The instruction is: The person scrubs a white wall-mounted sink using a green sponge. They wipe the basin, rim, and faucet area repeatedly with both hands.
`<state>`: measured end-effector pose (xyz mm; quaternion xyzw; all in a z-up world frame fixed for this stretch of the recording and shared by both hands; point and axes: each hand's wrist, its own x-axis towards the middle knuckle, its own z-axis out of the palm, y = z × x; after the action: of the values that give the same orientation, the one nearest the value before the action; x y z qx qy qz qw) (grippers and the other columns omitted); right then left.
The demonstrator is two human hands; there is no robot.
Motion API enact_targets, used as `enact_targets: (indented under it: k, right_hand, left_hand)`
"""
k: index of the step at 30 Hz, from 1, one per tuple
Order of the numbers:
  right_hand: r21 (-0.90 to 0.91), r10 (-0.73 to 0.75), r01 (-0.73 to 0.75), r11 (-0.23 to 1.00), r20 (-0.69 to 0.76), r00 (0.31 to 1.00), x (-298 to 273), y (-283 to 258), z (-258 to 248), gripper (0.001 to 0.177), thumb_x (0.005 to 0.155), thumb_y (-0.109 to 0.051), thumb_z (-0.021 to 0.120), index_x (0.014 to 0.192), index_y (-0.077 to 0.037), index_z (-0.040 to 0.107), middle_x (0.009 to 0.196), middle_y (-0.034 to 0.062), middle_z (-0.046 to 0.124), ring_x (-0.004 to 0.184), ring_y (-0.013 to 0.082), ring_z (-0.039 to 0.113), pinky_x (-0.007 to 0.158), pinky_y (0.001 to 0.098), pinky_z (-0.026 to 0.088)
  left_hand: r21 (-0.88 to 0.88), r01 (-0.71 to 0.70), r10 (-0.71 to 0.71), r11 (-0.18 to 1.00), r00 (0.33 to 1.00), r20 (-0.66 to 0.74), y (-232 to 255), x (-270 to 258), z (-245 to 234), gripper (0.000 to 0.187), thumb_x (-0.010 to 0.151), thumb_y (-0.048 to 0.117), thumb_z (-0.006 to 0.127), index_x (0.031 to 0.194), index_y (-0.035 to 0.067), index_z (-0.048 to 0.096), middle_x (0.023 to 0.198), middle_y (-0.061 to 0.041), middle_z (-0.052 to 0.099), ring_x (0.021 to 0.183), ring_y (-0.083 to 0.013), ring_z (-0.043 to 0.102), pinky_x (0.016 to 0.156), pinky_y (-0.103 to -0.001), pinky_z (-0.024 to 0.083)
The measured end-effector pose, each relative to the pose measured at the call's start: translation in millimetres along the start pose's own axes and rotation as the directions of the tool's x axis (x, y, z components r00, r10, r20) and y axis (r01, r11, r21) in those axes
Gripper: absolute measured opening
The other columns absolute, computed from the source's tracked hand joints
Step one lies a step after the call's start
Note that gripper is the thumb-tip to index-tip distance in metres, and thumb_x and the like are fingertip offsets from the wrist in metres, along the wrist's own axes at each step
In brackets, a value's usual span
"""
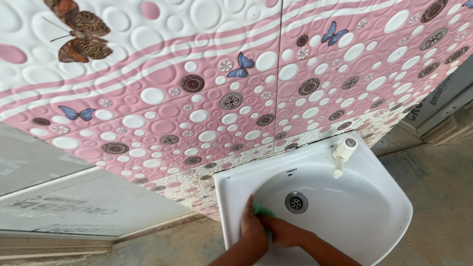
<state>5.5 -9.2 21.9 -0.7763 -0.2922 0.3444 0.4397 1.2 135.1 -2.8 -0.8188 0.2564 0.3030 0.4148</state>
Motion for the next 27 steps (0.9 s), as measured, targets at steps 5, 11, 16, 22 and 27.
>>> enact_targets:
  k: [5, 11, 16, 22, 27]
  right_hand:
    - [-0.060, 0.085, -0.103, 0.993, -0.244, 0.966, 19.9, 54.2, -22.1, 0.092, 0.073, 0.012, 0.052, 0.158, -0.004, 0.023, 0.165, 0.0219, 0.024, 0.156, 0.0366, 0.017, 0.127, 0.0415, 0.020]
    - [-0.015, 0.192, -0.245, 0.969, -0.574, 0.796, 19.2, 84.7, -26.3, 0.091, 0.078, 0.010, 0.051, 0.159, -0.002, 0.012, 0.166, 0.0240, 0.013, 0.156, 0.0388, 0.009, 0.124, 0.0423, 0.022]
    - [0.022, 0.172, -0.186, 0.982, -0.494, 0.852, 19.6, 69.5, -20.9, 0.092, 0.076, 0.011, 0.051, 0.159, -0.001, 0.014, 0.166, 0.0242, 0.013, 0.154, 0.0396, 0.017, 0.123, 0.0398, 0.027]
    - [0.005, 0.092, -0.095, 0.995, -0.313, 0.945, 18.6, 21.8, 3.6, 0.086, 0.073, 0.014, 0.050, 0.155, -0.001, 0.030, 0.155, 0.0251, 0.039, 0.143, 0.0402, 0.040, 0.118, 0.0410, 0.036]
    - [-0.014, 0.089, -0.091, 0.996, -0.084, 0.992, -2.0, -34.7, 5.1, 0.079, 0.073, 0.015, 0.046, 0.148, -0.009, 0.050, 0.135, 0.0188, 0.065, 0.126, 0.0371, 0.061, 0.105, 0.0425, 0.049]
  left_hand:
    - [0.032, -0.076, 0.078, 0.997, 0.995, -0.064, -53.3, -29.7, -67.8, 0.070, 0.105, 0.045, 0.046, 0.165, 0.014, 0.028, 0.172, -0.006, 0.021, 0.160, -0.0285, 0.007, 0.122, -0.061, -0.022]
    - [0.087, -0.029, 0.051, 0.996, 0.963, -0.266, -74.4, -37.8, -111.4, 0.077, 0.101, 0.045, 0.051, 0.165, 0.013, 0.024, 0.172, -0.005, 0.015, 0.158, -0.0285, 0.004, 0.117, -0.060, -0.023]
    - [0.058, -0.062, 0.074, 0.996, 0.969, -0.236, -86.1, -60.6, -100.9, 0.072, 0.103, 0.047, 0.048, 0.164, 0.015, 0.027, 0.173, -0.004, 0.014, 0.160, -0.0292, 0.003, 0.119, -0.061, -0.022]
    - [0.008, -0.116, 0.116, 0.993, 0.991, -0.062, -81.1, -107.7, -63.9, 0.072, 0.104, 0.049, 0.047, 0.164, 0.013, 0.030, 0.173, -0.009, 0.017, 0.160, -0.0340, 0.001, 0.116, -0.064, -0.023]
    - [-0.192, -0.074, 0.080, 0.979, 0.996, 0.027, -43.9, -104.1, -27.6, 0.066, 0.106, 0.048, 0.040, 0.163, 0.016, 0.033, 0.171, -0.009, 0.024, 0.161, -0.0336, 0.003, 0.116, -0.063, -0.029]
